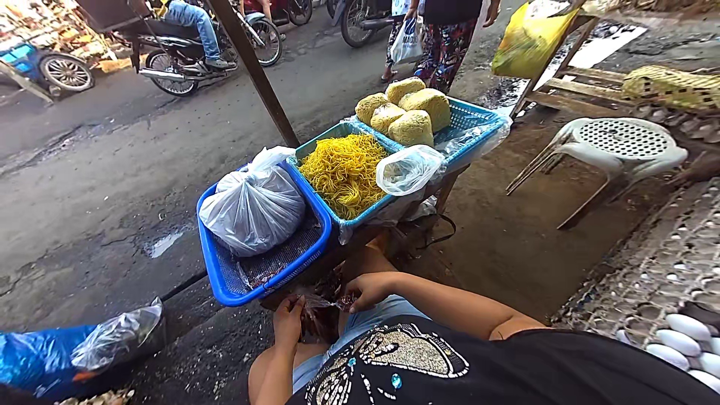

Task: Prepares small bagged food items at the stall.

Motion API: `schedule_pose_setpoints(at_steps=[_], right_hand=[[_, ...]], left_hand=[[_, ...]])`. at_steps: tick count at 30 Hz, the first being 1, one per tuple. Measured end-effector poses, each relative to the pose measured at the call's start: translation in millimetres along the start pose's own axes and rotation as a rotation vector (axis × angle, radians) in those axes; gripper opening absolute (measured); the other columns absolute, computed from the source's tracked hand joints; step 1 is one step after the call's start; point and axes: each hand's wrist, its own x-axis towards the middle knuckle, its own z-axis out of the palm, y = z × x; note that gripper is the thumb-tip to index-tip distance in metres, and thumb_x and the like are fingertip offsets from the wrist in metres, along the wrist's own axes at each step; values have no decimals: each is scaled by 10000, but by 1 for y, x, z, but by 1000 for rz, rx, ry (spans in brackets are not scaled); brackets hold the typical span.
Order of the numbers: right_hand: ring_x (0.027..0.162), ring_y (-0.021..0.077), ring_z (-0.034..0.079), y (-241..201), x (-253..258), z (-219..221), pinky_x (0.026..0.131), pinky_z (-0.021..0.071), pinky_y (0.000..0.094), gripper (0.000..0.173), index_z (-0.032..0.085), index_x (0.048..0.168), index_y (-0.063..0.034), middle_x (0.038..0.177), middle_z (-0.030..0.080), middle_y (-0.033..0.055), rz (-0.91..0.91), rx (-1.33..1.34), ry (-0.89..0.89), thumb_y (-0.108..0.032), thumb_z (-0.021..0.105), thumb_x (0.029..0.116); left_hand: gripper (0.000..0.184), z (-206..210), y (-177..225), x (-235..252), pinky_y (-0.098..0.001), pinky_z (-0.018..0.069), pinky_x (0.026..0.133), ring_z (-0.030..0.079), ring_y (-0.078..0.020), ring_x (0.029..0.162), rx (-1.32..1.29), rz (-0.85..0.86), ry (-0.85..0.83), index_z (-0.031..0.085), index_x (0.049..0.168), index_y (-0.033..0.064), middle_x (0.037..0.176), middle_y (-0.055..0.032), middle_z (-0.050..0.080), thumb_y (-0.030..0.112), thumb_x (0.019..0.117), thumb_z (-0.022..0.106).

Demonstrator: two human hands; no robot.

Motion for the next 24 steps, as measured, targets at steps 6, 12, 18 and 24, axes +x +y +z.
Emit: schedule_pose_setpoints(at_steps=[6,12,18,24], right_hand=[[1185,371,623,-20,-9,-4,1065,434,557,457,574,1360,35,1252,648,261,49,-41,-26,-293,613,1044],[1225,397,599,-21,-1,3,1072,420,576,444,580,1350,39,1281,628,280,56,-29,6,-303,563,1067],[1223,415,593,-22,-4,0,1061,422,592,439,579,1341,53,1280,621,294,85,-56,-4,-290,561,1068],[1211,406,600,-9,1,2,1053,426,593,438,589,1331,46,1263,631,285,80,-54,17,-301,562,1066]], left_hand=[[168,-3,5,5,-245,513,585,606,-84,620,38,19,34,682,1055,-41,812,-78,683,118,1011,648],[171,-2,4,8,-243,514,585,596,-90,615,-37,-74,77,655,1060,-66,795,-91,659,97,1011,644],[174,-2,4,11,-244,503,575,576,-89,600,-59,-113,46,647,1041,-65,770,-81,640,106,1014,637],[119,1,0,16,-213,489,510,559,-80,542,-244,-204,61,611,1023,-44,725,-58,613,74,1012,620]])
